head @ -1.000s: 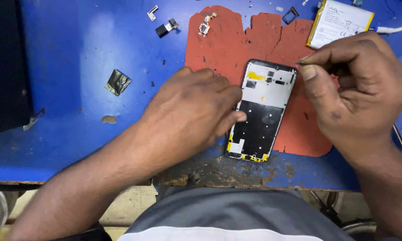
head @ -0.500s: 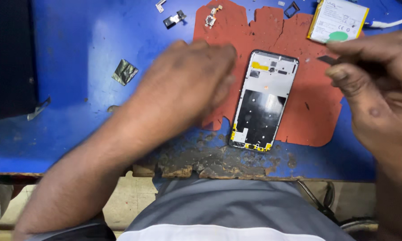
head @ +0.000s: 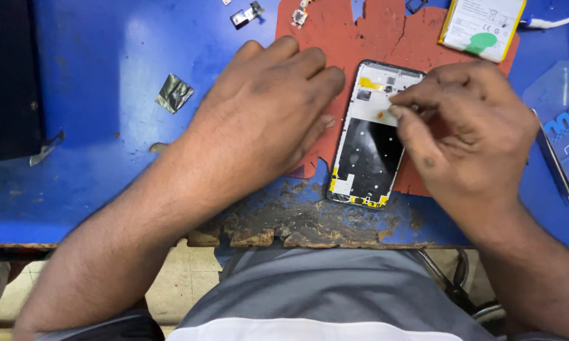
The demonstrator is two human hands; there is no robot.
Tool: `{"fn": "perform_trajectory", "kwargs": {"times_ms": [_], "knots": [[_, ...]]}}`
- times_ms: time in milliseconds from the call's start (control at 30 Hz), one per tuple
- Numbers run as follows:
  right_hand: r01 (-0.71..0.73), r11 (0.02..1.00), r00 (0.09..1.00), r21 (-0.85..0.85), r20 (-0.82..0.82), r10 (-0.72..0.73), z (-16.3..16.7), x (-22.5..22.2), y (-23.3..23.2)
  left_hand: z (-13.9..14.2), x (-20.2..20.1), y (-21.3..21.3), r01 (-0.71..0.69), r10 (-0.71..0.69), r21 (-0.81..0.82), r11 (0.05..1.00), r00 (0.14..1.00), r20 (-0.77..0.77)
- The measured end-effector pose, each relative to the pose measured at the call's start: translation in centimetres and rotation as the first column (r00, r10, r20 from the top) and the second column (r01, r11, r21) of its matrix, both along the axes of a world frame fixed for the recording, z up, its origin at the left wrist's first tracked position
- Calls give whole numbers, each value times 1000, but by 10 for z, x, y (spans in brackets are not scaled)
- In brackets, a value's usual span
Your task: The person repairs a smartphone at a workbench. They pry at the phone's edge, separate the back cover, press and seat internal components and the display assembly into the frame by hand, and pick up a screwdriver to work on the phone body.
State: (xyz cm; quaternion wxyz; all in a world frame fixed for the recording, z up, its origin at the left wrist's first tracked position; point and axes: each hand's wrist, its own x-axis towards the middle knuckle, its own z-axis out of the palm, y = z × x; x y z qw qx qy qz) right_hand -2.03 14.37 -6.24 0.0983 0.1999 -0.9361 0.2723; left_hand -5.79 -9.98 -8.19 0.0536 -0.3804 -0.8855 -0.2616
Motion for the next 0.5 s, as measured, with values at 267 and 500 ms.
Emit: {"fn": "perform_trajectory", "kwargs": {"times_ms": [267, 500], "knots": [[322, 817, 931, -478, 315, -183, -8, 3, 26, -3, 2, 10, 172, -175, 57, 983, 984, 39], [315, 788, 947, -529, 231, -224, -8, 48, 64, 16, -6, 46, 395, -392, 7, 919, 910, 131]]}}
